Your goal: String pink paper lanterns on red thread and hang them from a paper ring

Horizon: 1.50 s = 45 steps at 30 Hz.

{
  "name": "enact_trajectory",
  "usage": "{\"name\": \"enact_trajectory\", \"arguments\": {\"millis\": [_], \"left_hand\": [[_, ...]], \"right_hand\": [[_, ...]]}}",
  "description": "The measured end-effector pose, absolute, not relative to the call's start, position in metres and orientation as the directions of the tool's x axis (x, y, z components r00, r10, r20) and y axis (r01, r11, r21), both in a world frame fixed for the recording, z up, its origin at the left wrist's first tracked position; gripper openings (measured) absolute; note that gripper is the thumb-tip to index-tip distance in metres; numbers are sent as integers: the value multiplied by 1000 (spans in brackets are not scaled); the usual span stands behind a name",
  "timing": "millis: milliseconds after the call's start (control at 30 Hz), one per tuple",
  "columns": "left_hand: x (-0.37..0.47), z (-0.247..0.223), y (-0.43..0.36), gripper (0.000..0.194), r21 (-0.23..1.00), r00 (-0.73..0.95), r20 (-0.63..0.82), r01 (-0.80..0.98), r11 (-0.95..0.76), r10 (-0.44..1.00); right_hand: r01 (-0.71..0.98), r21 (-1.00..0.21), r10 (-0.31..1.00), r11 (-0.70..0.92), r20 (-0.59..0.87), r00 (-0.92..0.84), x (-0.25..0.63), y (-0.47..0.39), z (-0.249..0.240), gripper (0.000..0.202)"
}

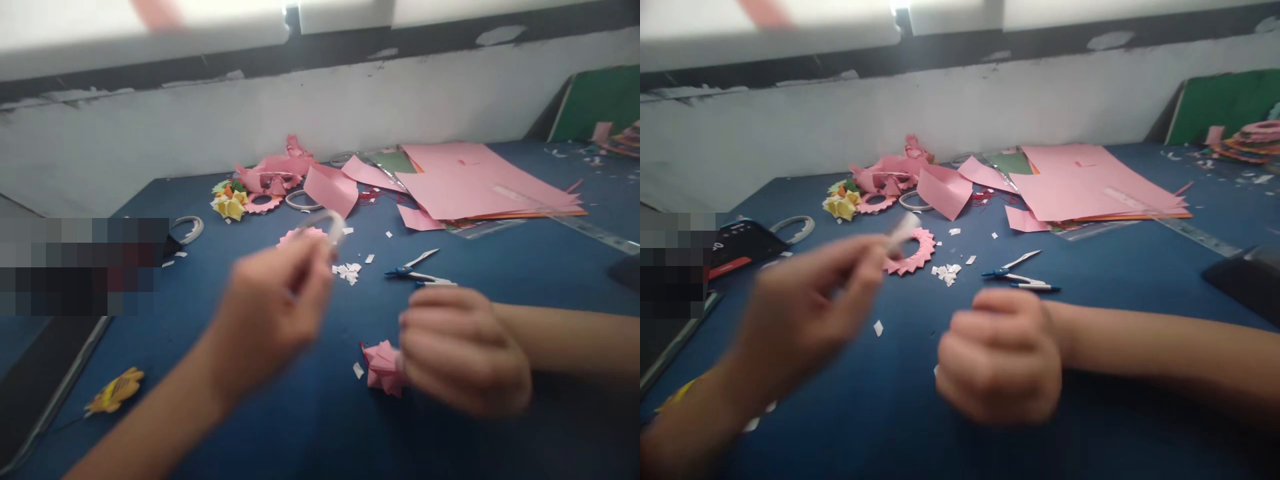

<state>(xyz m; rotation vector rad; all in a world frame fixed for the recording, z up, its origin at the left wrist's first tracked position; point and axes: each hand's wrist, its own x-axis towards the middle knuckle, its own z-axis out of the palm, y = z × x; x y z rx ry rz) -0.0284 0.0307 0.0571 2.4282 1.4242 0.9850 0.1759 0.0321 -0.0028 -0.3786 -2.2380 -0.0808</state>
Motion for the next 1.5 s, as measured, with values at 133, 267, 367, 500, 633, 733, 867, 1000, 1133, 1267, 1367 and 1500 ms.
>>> {"name": "enact_trajectory", "arguments": {"millis": [133, 267, 367, 500, 633, 733, 867, 1000, 1133, 1267, 1367, 1500], "left_hand": [[-42, 67, 41, 18, 404, 199, 484, 813, -419, 852], [-37, 40, 50, 31, 97, 464, 360, 844, -527, 809], [-31, 18, 54, 28, 49, 565, 177, 813, -580, 806], [-26, 18, 49, 25, 346, 448, 218, 795, -498, 867], [-24, 32, 43, 29, 803, 266, 112, 543, -245, 957], [-21, 34, 41, 27, 864, 254, 65, 470, -182, 965], [-18, 26, 39, 25, 883, 265, 97, 422, -205, 959], [-19, 21, 37, 26, 897, 283, 106, 388, -214, 953], [-21, 20, 37, 27, 890, 298, 131, 384, -245, 945], [-21, 20, 37, 26, 894, 324, 144, 363, -263, 935], [-21, 20, 37, 21, 919, 318, 131, 316, -235, 939], [-19, 19, 37, 21, 960, 297, 78, 235, -152, 952]], "right_hand": [[111, -158, 193, 981, 759, -622, 175, 36, -4, 18], [-55, -895, 707, 443, 386, -592, 175, 53, -10, 40], [-159, -984, 675, 75, 168, -718, 176, 56, -21, 47], [-145, -989, 649, 0, 110, -753, 178, 56, -29, 56], [-113, -993, 654, 20, 98, -750, 179, 58, -28, 57], [-118, -991, 637, 57, 127, -761, 180, 59, -26, 53], [-120, -990, 611, 80, 144, -778, 181, 58, -25, 50], [-111, -992, 599, 64, 127, -790, 182, 58, -26, 49], [-92, -994, 576, -60, 40, -817, 183, 58, -24, 58], [-74, -988, 547, -133, -11, -837, 183, 59, -20, 65], [-76, -977, 547, -197, -45, -836, 182, 59, -19, 64], [-77, -952, 561, -296, -108, -821, 182, 58, -20, 62]]}}
